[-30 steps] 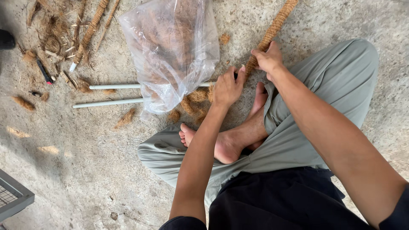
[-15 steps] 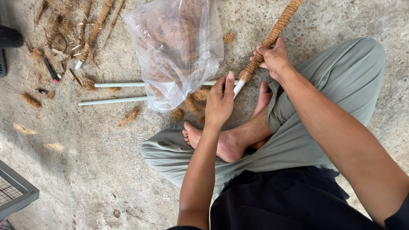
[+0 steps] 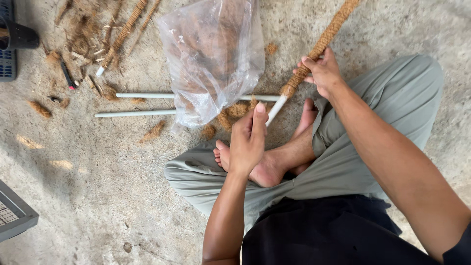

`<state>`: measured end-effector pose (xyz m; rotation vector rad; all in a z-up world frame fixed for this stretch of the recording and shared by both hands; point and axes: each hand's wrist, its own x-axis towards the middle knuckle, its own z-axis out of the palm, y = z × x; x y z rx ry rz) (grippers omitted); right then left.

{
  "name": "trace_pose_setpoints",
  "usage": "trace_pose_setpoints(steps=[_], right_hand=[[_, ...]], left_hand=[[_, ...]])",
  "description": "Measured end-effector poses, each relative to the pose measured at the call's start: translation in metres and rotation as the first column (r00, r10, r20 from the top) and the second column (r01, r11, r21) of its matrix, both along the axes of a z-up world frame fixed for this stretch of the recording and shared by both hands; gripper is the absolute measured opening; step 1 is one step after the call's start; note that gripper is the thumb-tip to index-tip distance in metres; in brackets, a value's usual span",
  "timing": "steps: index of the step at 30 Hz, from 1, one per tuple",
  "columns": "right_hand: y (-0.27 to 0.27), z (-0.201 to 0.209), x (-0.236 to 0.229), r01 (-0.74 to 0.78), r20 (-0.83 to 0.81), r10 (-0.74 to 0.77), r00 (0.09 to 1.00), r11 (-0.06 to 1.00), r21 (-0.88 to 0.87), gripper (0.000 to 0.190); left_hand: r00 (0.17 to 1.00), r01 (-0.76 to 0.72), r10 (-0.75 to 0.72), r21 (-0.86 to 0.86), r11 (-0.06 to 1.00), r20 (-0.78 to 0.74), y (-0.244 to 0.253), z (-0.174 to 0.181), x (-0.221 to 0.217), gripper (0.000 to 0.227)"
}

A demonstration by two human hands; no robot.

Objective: The person sits on the floor and wraps coconut coir around a white PVC pipe using a small metal tool to pull the fibers through. The person repeatedly pulls strands of coir from a plastic bag and wraps them tightly around the pipe to form a broom head.

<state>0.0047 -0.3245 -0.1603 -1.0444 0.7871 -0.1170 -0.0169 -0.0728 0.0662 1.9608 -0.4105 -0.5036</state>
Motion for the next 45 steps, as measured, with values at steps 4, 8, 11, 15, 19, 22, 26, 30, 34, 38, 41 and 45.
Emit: trace_pose_setpoints(steps=[4,8,11,15,19,22,26,30,34,38,41,45], right_hand=[[-0.002,0.003,-0.001,0.012,0.057,-0.015,0.998,0.999,0.042,0.035],[-0.005,0.004,-0.003,-0.013,0.093,0.006,0.996,0.998,0.066,0.032],[-0.009,-0.005,-0.005,-0.023,0.057,0.022,0.998,0.999,0.031,0.03],[-0.016,-0.012,-0.002,-0.023,0.06,0.022,0.998,1.0,0.011,0.029],[-0.013,-0.006,-0.001,-0.029,0.078,0.028,0.997,1.0,0.007,0.027],[-0.007,-0.002,-0.007,-0.001,0.04,0.001,0.999,1.0,-0.002,0.027],[-0.007,0.007,-0.007,0.01,0.096,-0.013,0.995,1.0,0.027,0.025],[-0.005,0.009,-0.009,0.004,0.226,-0.033,0.974,0.992,0.126,0.021],[-0.007,0.0,0.013,0.038,0.208,-0.072,0.975,0.986,0.165,0.023],[-0.008,-0.012,0.042,0.104,0.152,-0.127,0.98,0.983,0.153,0.022],[-0.003,-0.007,0.061,0.135,0.082,-0.151,0.985,0.977,0.167,0.019],[0.014,0.017,0.07,0.091,0.154,-0.119,0.981,0.981,0.173,0.017]], left_hand=[[1.0,0.003,-0.004,-0.081,0.997,-0.017,0.012,0.015,-0.008,0.051],[0.999,0.013,-0.011,-0.051,0.999,0.03,0.021,0.028,-0.014,0.052],[1.0,0.007,-0.008,-0.094,0.996,-0.001,0.028,0.03,-0.02,0.052],[1.0,0.017,-0.021,-0.159,0.987,-0.021,0.036,0.023,-0.035,0.055],[0.998,0.008,-0.022,-0.23,0.973,-0.058,0.041,0.02,-0.052,0.058],[0.993,-0.029,0.001,-0.249,0.968,-0.114,0.046,0.017,-0.064,0.06],[0.998,-0.051,0.045,-0.249,0.967,-0.032,0.051,0.021,-0.08,0.053],[0.996,0.019,0.008,-0.316,0.949,0.085,0.062,0.037,-0.095,0.047],[1.0,-0.003,0.008,-0.404,0.915,0.01,0.068,0.055,-0.108,0.034],[0.983,0.067,-0.015,-0.283,0.957,0.182,0.07,0.072,-0.123,0.037],[0.954,0.088,-0.024,-0.203,0.975,0.3,0.074,0.082,-0.135,0.04],[0.929,0.125,-0.003,-0.307,0.943,0.371,0.081,0.093,-0.145,0.036]])
